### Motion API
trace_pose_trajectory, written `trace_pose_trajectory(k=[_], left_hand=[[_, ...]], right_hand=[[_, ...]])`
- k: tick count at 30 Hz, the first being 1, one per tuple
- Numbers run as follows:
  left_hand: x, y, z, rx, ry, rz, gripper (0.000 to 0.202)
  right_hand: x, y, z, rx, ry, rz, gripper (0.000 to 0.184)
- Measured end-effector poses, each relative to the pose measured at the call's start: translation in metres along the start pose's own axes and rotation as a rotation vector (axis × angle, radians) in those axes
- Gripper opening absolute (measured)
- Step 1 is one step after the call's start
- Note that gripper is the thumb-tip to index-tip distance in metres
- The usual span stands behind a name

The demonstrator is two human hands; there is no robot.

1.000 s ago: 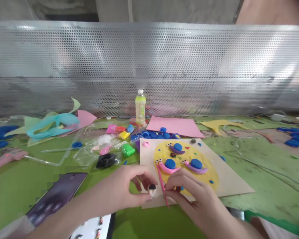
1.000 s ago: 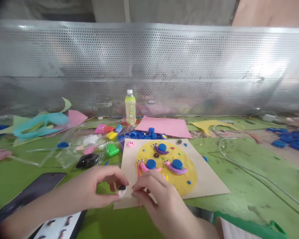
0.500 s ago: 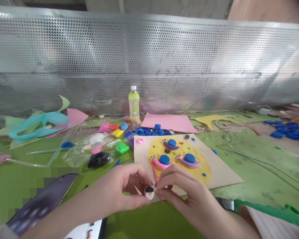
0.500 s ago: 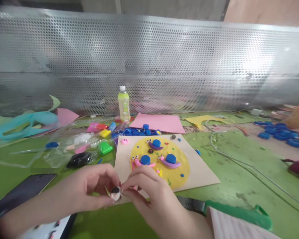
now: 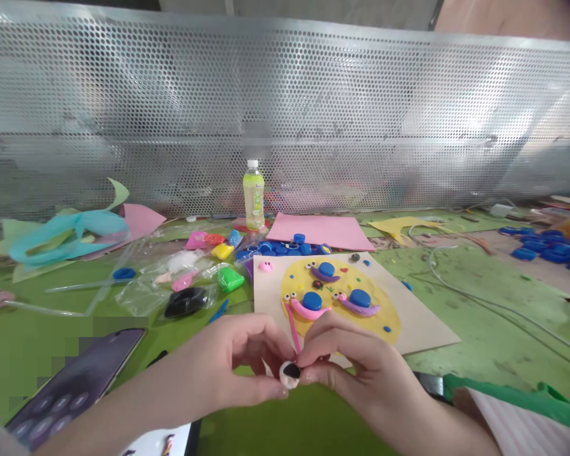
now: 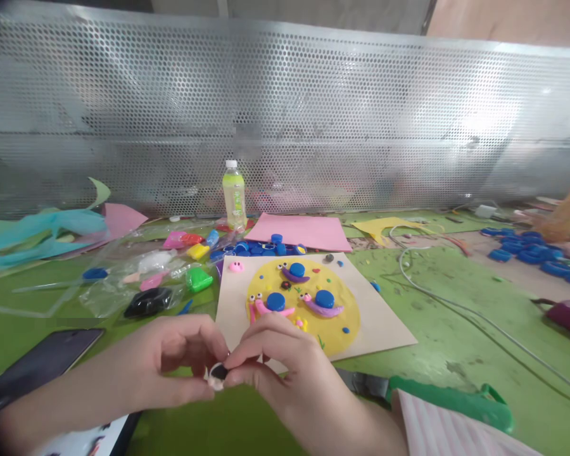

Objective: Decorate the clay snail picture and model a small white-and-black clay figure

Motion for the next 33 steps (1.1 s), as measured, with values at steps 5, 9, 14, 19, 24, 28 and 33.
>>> trace_pose_trajectory(k=[5,9,14,19,24,28,33], left_hand=[[0.001,-0.001,0.0,-0.038,-0.012,0.001,0.014],[0.0,-0.001,0.001,-0.057,-0.023,-0.002,0.017],[-0.001,0.0,0.001,-0.057,-0.003,-0.005,0.016],[0.0,-0.001,0.002,-0.104,-0.014,-0.012,0.015],[0.0,-0.002,0.0,-0.159,0.006,0.0,0.015],[-0.001,-0.007,-0.004,-0.143,-0.003,-0.061,0.017],[-0.001,-0.014,-0.006,-0.131,-0.005,-0.123,0.018]], right_hand=[[0.0,-0.001,-0.002,0.01,0.041,0.009,0.02],[-0.001,-0.002,-0.003,0.039,0.063,-0.008,0.014],[-0.003,-0.002,-0.007,0.1,0.113,-0.009,0.005],[-0.001,-0.003,-0.007,0.069,0.113,-0.02,0.006],[-0.002,-0.006,-0.006,0.004,0.133,-0.063,0.008],[-0.005,-0.006,-0.007,-0.037,0.149,-0.04,0.01],[-0.007,-0.006,-0.008,-0.084,0.112,-0.029,0.008]])
Point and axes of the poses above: each hand's wrist, its own x-axis towards the middle knuckle, its own y-axis out of the palm, z = x × y, the point moved 5 cm from there along x, towards the middle knuckle, and after that the axes turned 4 degrees about -x, right-handed, at the moved point
